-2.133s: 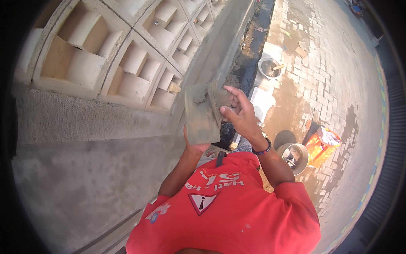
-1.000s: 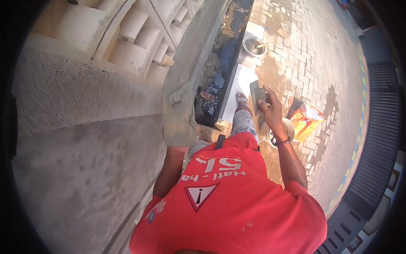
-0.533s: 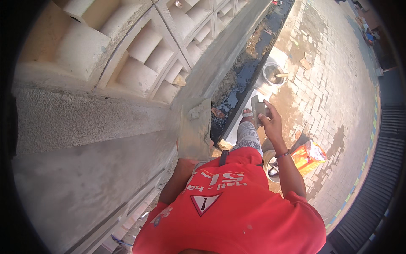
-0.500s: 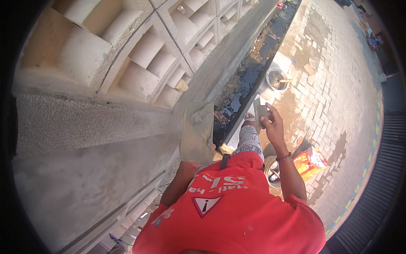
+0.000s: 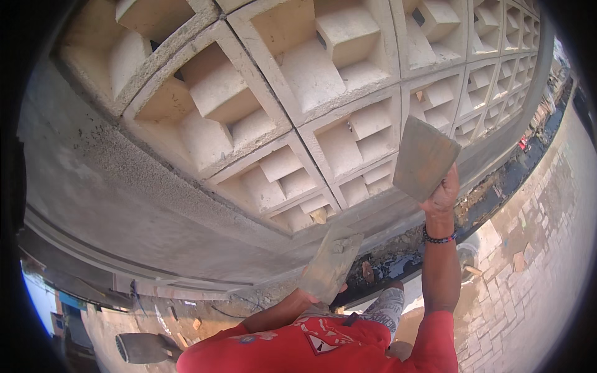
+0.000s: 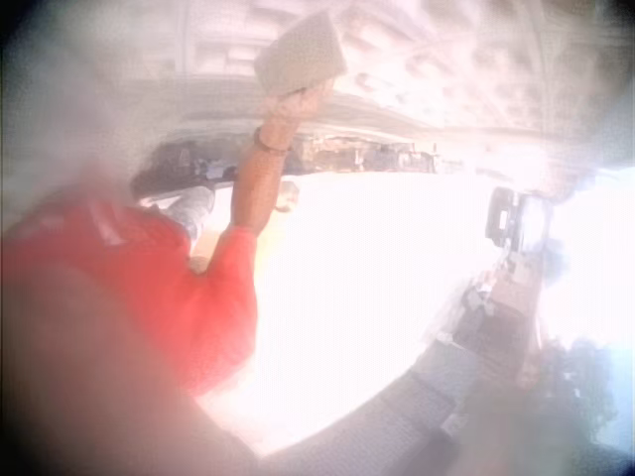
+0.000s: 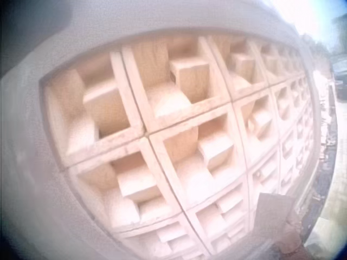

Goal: The person applies and smooths cement onto a decorative concrete wall using a trowel and a float. They repeatedly scoop material from the float and spread it across the wall surface, working along the edges of the geometric pattern.

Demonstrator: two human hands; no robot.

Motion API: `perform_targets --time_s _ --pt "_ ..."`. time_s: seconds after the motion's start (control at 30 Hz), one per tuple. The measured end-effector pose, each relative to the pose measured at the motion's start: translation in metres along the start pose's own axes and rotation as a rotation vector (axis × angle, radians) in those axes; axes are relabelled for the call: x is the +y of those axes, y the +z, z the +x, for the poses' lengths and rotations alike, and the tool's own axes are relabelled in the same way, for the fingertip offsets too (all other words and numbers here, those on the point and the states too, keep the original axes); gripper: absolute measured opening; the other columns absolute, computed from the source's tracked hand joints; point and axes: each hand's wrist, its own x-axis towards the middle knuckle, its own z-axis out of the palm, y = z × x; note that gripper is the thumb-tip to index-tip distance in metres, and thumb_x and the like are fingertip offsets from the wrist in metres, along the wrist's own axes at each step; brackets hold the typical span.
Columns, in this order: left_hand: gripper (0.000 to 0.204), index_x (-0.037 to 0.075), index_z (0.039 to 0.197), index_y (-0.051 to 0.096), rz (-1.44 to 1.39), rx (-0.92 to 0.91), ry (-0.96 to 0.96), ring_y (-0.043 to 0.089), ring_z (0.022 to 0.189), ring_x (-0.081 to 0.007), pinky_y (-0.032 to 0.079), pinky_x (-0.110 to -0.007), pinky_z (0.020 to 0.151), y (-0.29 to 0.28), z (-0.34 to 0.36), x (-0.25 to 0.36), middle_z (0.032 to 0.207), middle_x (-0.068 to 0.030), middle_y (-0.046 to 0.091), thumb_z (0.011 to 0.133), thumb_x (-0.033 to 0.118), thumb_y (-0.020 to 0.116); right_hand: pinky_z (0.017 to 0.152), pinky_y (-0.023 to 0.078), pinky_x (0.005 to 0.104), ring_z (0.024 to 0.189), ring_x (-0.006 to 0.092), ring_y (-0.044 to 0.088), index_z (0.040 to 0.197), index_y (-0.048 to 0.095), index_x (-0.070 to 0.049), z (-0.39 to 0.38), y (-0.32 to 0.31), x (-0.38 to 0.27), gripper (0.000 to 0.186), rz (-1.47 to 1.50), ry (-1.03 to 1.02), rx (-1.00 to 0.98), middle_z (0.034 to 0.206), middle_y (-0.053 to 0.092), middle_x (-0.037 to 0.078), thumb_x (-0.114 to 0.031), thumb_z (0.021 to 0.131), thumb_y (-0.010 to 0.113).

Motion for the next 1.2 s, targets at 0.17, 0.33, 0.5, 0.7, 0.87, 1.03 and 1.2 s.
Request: perform_targets --time_s 0.17,0.33,0.5,0.7,0.87,1.03,1.2 --pt "0.053 0.016 0.145 0.030 0.155 0.112 0.104 0.054 0.116 -0.0285 0.045 -0.056 0.092 -0.023 0.042 0.004 0.141 -0.0123 0.041 0.096 0.033 0.039 0.097 0.046 0.0440 0.116 0.0277 0.054 0.134 0.043 -0.002 0.140 -0.037 -0.012 0.046 0.293 0.113 -0.194 0.130 0.053 0.013 -0.029 0.096 0.040" --pt "0.051 0.019 0.147 0.024 0.174 0.122 0.326 0.054 0.117 -0.0242 0.051 -0.046 0.090 -0.008 0.042 -0.033 0.144 -0.0120 0.038 0.098 0.028 0.037 0.094 0.047 0.0378 0.110 0.0229 0.056 0.131 0.044 0.003 0.192 -0.043 0.020 0.057 0.172 0.278 -0.406 0.124 0.052 0.014 -0.039 0.093 0.047" --pt "0.052 0.020 0.147 0.026 1.082 0.395 0.496 0.053 0.119 -0.0242 0.051 -0.047 0.088 0.056 0.048 -0.054 0.145 -0.0088 0.037 0.097 0.029 0.037 0.087 0.048 0.0307 0.098 0.0187 0.056 0.120 0.048 0.006 0.188 -0.006 0.006 0.063 0.075 0.331 -0.461 0.109 0.052 0.010 -0.048 0.088 0.053" --pt "0.050 0.012 0.136 0.043 0.115 0.199 0.597 0.055 0.111 -0.0337 0.045 -0.056 0.089 0.088 0.027 -0.077 0.132 -0.0142 0.049 0.093 0.038 0.041 0.079 0.047 0.0285 0.092 0.0182 0.054 0.113 0.049 0.007 0.187 -0.004 -0.001 0.063 -0.033 0.366 -0.569 0.103 0.051 0.009 -0.051 0.087 0.052" --pt "0.049 0.011 0.131 0.048 0.116 -0.042 0.626 0.054 0.111 -0.0340 0.040 -0.058 0.094 0.125 0.022 -0.084 0.126 -0.0146 0.055 0.092 0.039 0.042 0.084 0.047 0.0319 0.095 0.0200 0.055 0.122 0.047 0.008 0.185 -0.017 -0.003 0.065 -0.052 0.319 -0.546 0.107 0.053 0.011 -0.049 0.091 0.049" --pt "0.046 0.011 0.127 0.051 0.090 0.011 0.760 0.053 0.113 -0.0307 0.035 -0.060 0.096 0.143 0.012 -0.086 0.124 -0.0109 0.056 0.091 0.038 0.041 0.082 0.046 0.0286 0.096 0.0190 0.054 0.116 0.050 0.009 0.186 -0.017 -0.004 0.064 -0.086 0.397 -0.449 0.105 0.053 0.013 -0.049 0.089 0.050" --pt "0.040 0.012 0.118 0.054 0.145 0.034 0.870 0.058 0.100 -0.0286 0.040 -0.053 0.082 0.160 0.005 -0.074 0.114 -0.0100 0.060 0.090 0.037 0.041 0.084 0.047 0.0285 0.098 0.0183 0.057 0.123 0.048 0.009 0.161 0.014 -0.010 0.063 -0.154 0.571 -0.361 0.111 0.057 0.013 -0.042 0.087 0.056"
